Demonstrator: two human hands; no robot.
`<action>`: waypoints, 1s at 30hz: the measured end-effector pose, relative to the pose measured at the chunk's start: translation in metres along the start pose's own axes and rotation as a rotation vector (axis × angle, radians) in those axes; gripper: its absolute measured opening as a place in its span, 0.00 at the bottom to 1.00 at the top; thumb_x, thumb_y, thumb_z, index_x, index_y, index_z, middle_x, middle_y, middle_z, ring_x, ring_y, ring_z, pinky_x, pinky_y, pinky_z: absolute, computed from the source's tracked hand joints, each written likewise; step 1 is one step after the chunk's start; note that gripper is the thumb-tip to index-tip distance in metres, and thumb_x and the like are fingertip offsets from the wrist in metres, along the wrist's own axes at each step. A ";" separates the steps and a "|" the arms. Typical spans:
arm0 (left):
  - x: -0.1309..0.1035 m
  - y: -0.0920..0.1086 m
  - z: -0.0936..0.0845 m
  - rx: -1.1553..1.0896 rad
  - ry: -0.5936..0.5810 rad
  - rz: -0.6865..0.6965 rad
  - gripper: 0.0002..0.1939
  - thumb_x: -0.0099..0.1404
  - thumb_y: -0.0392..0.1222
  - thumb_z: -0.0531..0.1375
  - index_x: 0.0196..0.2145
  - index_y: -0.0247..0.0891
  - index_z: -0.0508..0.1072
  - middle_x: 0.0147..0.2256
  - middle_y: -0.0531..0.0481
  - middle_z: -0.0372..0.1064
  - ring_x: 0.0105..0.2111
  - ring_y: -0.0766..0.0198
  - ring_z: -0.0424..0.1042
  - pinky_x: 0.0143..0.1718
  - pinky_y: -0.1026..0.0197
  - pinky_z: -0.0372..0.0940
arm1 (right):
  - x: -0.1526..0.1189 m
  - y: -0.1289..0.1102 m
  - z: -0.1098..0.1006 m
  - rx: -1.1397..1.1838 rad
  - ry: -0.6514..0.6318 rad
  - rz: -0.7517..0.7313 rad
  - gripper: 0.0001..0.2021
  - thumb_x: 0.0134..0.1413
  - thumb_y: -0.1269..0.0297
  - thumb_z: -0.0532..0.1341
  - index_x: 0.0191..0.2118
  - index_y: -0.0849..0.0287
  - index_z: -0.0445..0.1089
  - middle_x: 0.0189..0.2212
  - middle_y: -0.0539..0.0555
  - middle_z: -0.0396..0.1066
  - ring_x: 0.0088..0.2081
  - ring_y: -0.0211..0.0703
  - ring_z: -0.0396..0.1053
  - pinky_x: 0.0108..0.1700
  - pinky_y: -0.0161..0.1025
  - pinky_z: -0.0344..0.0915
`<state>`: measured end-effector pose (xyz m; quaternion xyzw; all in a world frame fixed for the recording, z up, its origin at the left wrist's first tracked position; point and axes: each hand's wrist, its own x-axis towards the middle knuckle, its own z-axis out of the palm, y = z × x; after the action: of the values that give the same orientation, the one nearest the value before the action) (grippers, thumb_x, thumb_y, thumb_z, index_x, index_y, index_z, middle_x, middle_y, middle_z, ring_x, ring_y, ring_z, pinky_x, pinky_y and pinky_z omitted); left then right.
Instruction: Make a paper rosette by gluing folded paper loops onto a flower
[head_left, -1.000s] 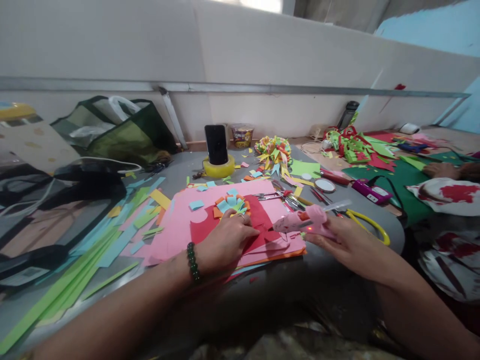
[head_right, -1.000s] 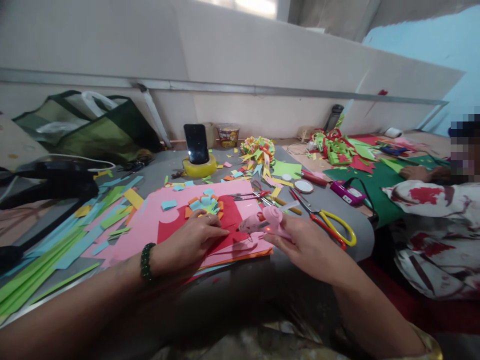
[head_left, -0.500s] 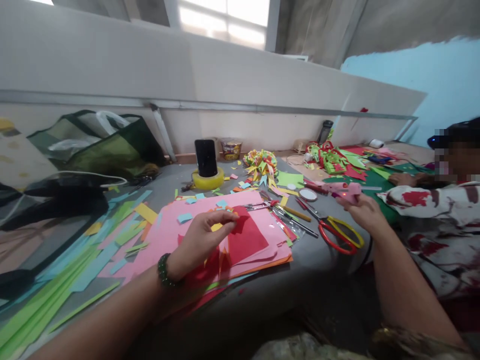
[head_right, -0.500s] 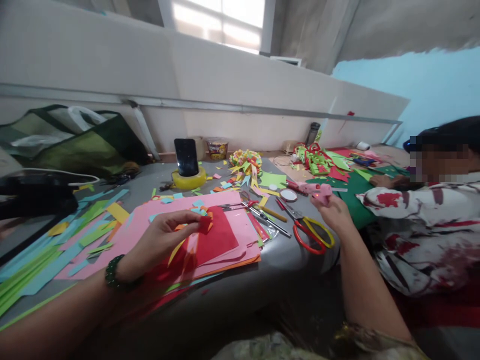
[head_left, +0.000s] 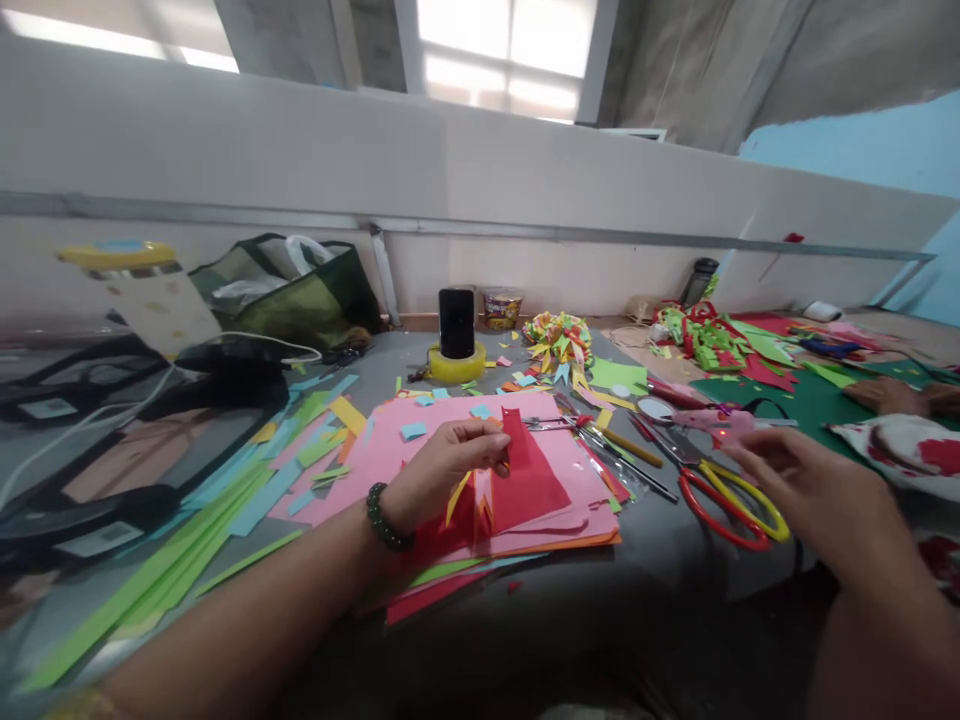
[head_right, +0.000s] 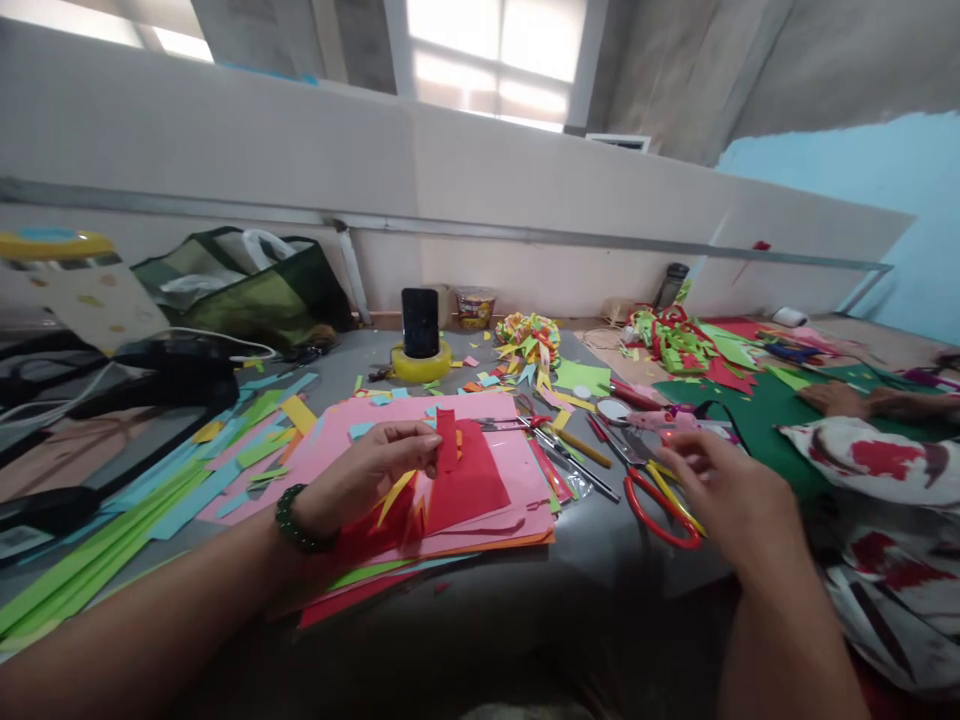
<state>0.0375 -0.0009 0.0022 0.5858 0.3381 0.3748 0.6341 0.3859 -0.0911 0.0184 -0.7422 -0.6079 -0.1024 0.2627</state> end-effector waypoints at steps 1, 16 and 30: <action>-0.001 0.000 0.001 -0.007 -0.016 -0.006 0.15 0.52 0.51 0.68 0.22 0.37 0.73 0.23 0.52 0.69 0.26 0.65 0.67 0.33 0.61 0.62 | -0.007 -0.023 0.002 0.102 0.060 -0.134 0.13 0.58 0.50 0.59 0.33 0.52 0.74 0.27 0.58 0.77 0.24 0.51 0.73 0.25 0.44 0.68; -0.004 0.001 0.002 -0.003 -0.042 0.078 0.18 0.51 0.54 0.70 0.19 0.36 0.74 0.20 0.53 0.68 0.25 0.65 0.65 0.34 0.61 0.63 | 0.002 -0.152 0.073 0.753 0.125 -0.993 0.07 0.66 0.70 0.59 0.37 0.56 0.73 0.31 0.53 0.75 0.34 0.37 0.73 0.36 0.33 0.71; -0.008 -0.001 0.004 0.508 -0.072 0.260 0.13 0.62 0.46 0.57 0.28 0.36 0.77 0.26 0.49 0.76 0.29 0.62 0.73 0.34 0.63 0.66 | 0.005 -0.150 0.084 1.135 -0.283 -0.268 0.11 0.49 0.58 0.70 0.34 0.56 0.71 0.24 0.47 0.68 0.24 0.34 0.64 0.26 0.33 0.63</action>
<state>0.0372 -0.0093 0.0019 0.7772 0.3207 0.3353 0.4250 0.2299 -0.0257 -0.0101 -0.4093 -0.6851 0.3057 0.5192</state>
